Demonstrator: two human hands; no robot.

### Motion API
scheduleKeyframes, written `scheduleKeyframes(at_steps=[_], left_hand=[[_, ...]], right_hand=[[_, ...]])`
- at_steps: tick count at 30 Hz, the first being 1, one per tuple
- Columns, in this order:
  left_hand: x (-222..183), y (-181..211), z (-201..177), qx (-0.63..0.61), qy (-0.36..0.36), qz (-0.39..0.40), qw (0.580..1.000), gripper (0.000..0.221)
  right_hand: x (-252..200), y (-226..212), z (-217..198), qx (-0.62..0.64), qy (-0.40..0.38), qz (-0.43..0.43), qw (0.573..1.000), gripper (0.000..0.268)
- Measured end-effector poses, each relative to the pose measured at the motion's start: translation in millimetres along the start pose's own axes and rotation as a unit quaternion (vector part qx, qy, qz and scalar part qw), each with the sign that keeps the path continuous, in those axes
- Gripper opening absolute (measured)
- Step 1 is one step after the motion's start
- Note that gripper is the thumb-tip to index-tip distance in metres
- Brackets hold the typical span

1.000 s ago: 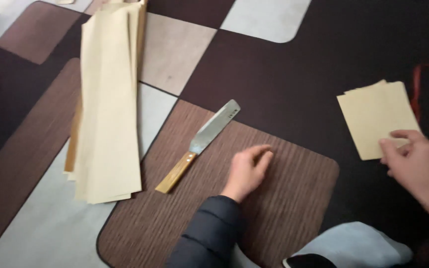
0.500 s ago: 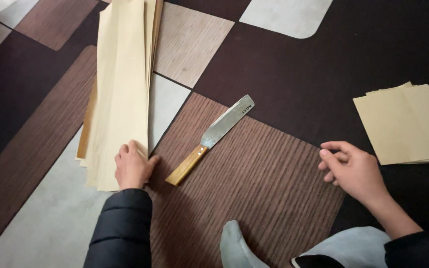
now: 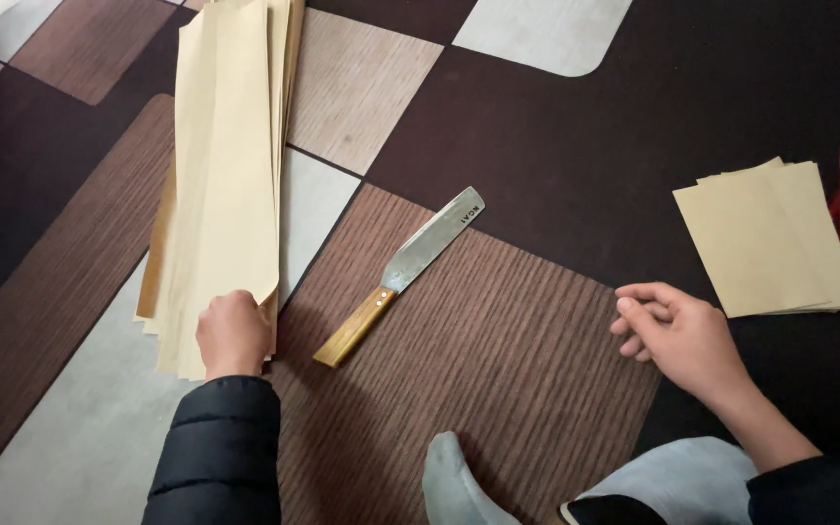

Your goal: Folding long strips of material and cutting them into smaller rectangular pieces using a knife

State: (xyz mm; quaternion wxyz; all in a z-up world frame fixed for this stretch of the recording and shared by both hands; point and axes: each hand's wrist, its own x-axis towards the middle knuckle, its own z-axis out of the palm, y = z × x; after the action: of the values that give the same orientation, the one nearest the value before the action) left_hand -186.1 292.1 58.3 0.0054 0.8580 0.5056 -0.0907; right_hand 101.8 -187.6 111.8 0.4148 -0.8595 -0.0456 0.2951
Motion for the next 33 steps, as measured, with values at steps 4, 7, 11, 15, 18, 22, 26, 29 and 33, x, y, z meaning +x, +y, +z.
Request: scheduleKeyframes(at_steps=[4,7,11,15,18,22,26,29,33], left_hand=[[1,-1,1,0.038,0.052,0.017,0.998,0.023],[-14,15,-38,0.022,-0.023,-0.037,0.999,0.048],[-11,18,-60,-0.083,-0.136,-0.067,0.985,0.065],[0,25,-51,-0.159,-0.116,0.035,0.980,0.070],[9,61,-41,-0.194,-0.121,0.072,0.971,0.062],[-30,162,-51,-0.289,-0.163,0.113,0.936,0.060],[-69,268,-3,-0.429,-0.222,0.164,0.860,0.051],[-98,320,20,-0.517,-0.251,0.190,0.796,0.053],[-170,334,-35,-0.666,-0.336,0.096,0.659,0.066]], right_hand=[[0,2,-1,0.026,-0.004,0.017,1.000,0.027],[0,4,-2,0.026,-0.001,0.015,1.000,0.027],[2,6,1,0.026,-0.017,0.016,0.999,0.028],[9,15,11,0.039,-0.041,0.018,0.998,0.032],[-7,10,30,0.066,-0.057,-0.043,0.995,0.046],[-44,-38,43,0.050,-0.105,-0.108,0.987,0.069],[-60,-45,41,-0.037,-0.168,-0.216,0.961,0.112],[-55,-26,35,-0.024,-0.078,-0.243,0.967,0.089],[-3,68,15,-0.005,0.137,-0.125,0.983,0.040]])
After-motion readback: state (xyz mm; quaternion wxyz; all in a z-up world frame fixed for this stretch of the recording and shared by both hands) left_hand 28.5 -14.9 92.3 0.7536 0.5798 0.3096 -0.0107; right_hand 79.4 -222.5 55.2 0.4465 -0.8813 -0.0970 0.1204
